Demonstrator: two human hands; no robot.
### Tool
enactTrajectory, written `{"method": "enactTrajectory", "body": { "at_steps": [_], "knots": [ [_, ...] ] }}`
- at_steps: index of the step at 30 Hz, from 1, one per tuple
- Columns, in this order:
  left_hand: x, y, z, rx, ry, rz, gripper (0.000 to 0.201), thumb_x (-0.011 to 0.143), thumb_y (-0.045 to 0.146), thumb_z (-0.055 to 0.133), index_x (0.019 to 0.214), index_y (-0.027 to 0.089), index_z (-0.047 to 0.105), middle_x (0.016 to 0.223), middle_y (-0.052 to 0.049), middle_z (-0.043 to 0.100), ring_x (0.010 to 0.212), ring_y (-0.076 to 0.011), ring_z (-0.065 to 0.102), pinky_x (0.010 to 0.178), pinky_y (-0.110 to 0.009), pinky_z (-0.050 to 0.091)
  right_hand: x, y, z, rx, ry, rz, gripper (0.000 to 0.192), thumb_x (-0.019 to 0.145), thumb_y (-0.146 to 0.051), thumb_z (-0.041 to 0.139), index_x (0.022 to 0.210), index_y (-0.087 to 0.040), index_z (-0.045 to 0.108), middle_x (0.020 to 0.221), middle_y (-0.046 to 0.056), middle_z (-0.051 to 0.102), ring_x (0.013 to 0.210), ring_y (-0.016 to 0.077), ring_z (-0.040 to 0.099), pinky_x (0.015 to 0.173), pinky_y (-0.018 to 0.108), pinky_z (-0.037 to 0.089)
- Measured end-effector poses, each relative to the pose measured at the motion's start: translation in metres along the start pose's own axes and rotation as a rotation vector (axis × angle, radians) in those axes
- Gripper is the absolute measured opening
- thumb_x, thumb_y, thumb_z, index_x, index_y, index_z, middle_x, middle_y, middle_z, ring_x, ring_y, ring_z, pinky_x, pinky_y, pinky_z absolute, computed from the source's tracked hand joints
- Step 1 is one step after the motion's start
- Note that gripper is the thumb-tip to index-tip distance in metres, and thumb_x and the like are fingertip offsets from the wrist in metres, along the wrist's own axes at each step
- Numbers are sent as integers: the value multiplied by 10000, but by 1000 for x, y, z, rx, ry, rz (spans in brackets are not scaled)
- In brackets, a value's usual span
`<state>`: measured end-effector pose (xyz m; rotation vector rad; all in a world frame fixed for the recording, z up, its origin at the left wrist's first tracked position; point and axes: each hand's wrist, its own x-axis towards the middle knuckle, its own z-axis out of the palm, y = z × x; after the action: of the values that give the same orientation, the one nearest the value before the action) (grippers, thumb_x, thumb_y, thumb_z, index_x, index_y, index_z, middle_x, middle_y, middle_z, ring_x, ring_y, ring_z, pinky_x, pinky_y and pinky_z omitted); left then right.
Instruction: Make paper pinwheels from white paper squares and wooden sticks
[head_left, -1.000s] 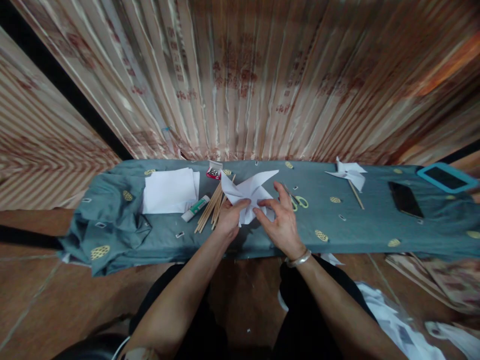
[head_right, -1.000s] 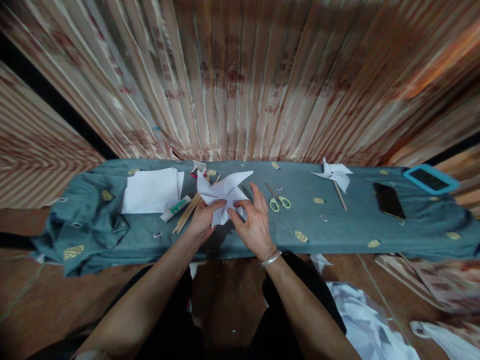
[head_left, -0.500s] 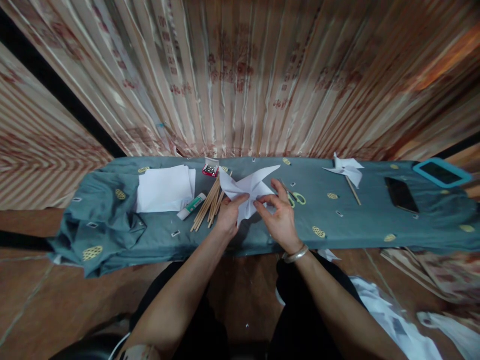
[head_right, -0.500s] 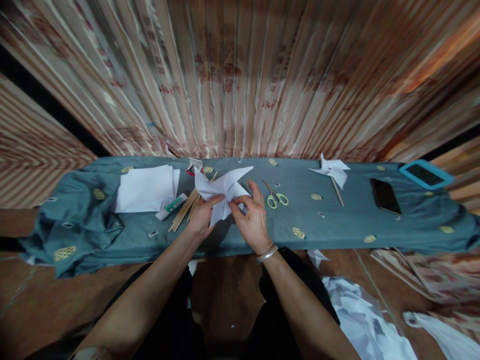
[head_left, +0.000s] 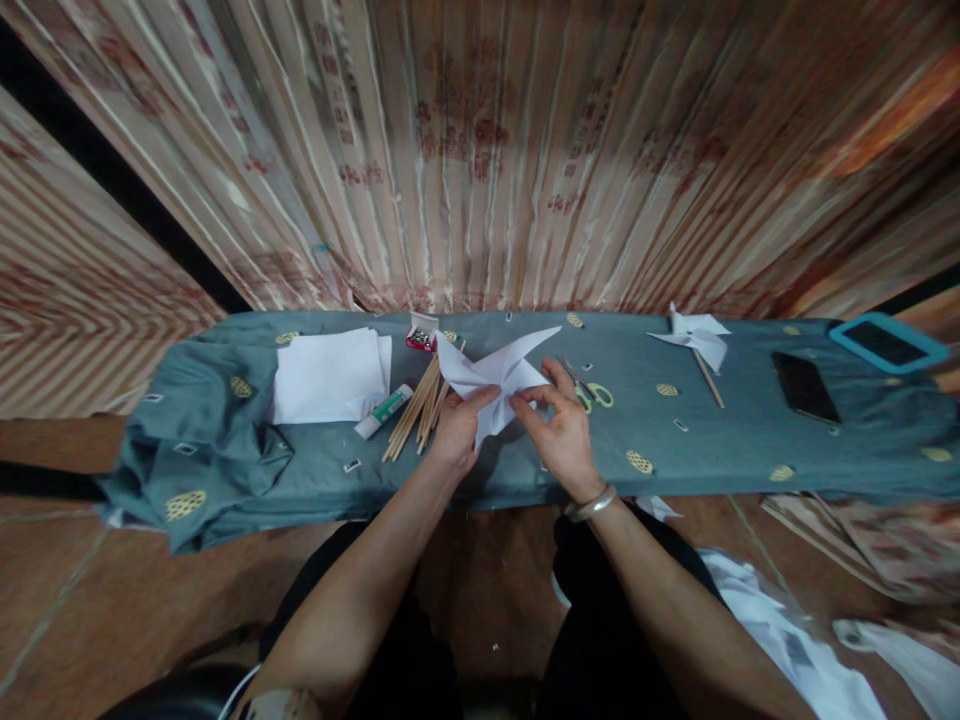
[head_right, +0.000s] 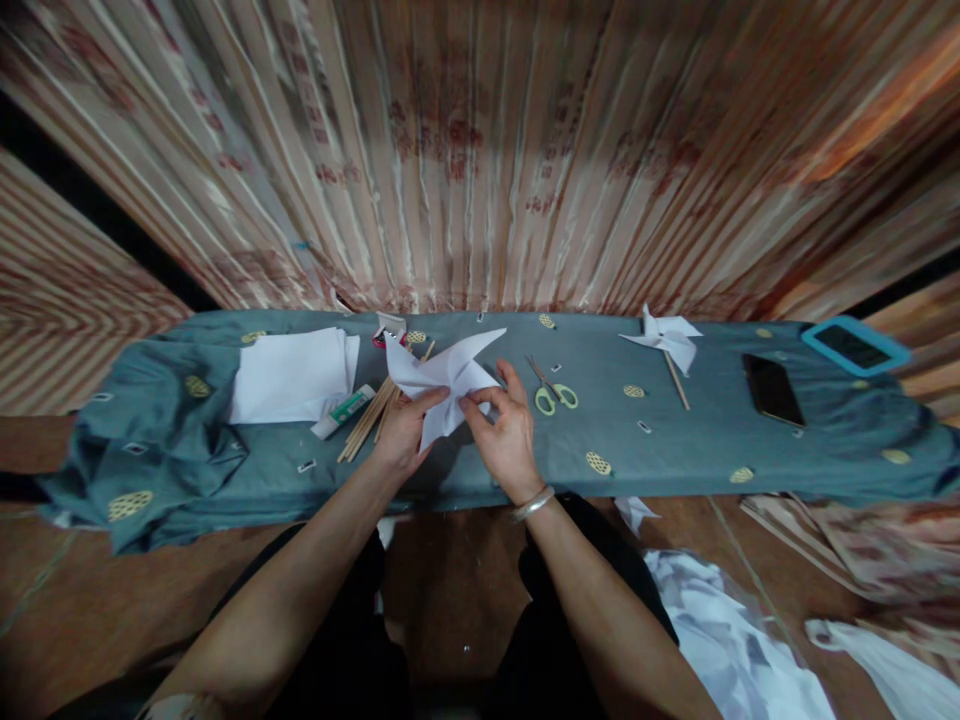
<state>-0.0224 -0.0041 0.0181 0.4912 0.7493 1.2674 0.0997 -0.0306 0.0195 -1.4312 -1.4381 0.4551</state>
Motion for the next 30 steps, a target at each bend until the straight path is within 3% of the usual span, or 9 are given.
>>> {"method": "enactTrajectory", "body": {
  "at_steps": [15,26,30],
  "knots": [
    [-2,-1,3,22,28,70,370,488,181,848,824,129,704,780,-36,747,704,-193,686,751,-320,502,-1,1,0,-20,5,-17,170,803,-372,654,773,-209,695,1397,119,529,1315,274,482,1099,461,354],
    [8,6,-10,71,76,111,344,489,220,846,789,149,694,762,-39,744,738,-228,697,764,-359,527,-9,-2,-11,-111,-39,-117,172,860,-352,592,898,-236,713,1395,92,531,1295,259,502,1106,471,369],
    [13,21,-16,76,168,135,343,456,189,851,757,146,692,733,-46,745,770,-245,710,790,-378,546,-7,2,-18,-112,-18,-120,178,865,-368,584,875,-239,707,1342,88,582,1255,264,539,1087,487,386]
  ]
}}
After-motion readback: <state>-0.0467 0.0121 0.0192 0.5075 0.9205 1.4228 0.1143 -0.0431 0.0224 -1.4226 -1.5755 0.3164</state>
